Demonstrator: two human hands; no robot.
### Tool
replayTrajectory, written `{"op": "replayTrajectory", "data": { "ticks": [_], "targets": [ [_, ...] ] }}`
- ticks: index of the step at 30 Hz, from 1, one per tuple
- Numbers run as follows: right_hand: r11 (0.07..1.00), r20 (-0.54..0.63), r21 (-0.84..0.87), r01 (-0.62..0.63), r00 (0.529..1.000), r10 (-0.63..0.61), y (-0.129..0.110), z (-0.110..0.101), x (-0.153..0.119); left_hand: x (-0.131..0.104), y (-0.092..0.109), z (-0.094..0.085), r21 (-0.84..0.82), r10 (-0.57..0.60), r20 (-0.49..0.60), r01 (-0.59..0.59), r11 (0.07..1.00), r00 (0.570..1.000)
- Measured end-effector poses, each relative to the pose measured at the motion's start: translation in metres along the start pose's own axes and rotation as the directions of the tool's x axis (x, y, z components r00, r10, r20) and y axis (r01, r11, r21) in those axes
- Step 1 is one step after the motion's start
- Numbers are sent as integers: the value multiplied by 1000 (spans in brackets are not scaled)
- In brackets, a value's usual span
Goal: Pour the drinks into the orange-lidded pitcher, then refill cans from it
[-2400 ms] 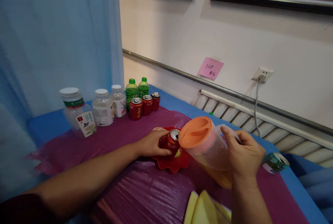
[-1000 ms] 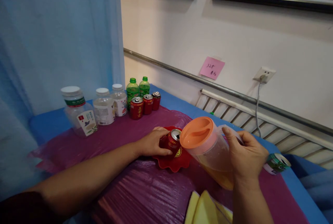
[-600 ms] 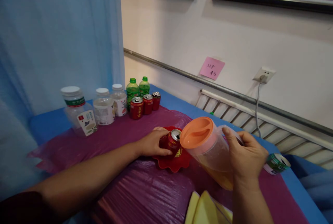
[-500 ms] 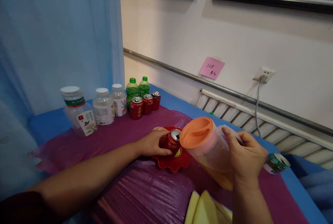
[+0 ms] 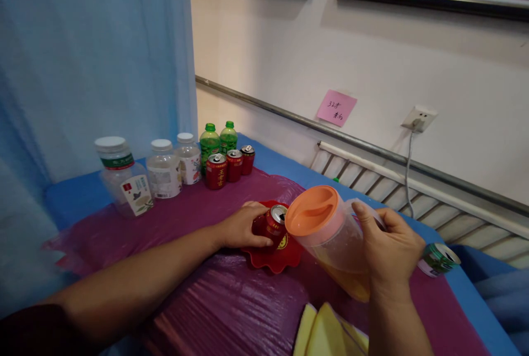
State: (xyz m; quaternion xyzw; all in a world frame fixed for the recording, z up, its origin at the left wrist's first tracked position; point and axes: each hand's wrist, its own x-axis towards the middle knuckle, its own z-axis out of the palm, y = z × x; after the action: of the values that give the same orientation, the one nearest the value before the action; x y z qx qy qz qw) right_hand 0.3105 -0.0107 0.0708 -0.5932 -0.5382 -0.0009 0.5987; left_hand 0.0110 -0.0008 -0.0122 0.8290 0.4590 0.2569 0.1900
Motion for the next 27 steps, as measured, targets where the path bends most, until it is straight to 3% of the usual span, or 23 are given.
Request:
{"op": "replayTrajectory", "data": {
  "ticks": [27],
  "targets": [
    [1000, 7, -2, 18, 1000, -18, 1, -2, -1, 0, 2, 0, 10, -6, 2, 6, 1000, 1000]
  ]
}}
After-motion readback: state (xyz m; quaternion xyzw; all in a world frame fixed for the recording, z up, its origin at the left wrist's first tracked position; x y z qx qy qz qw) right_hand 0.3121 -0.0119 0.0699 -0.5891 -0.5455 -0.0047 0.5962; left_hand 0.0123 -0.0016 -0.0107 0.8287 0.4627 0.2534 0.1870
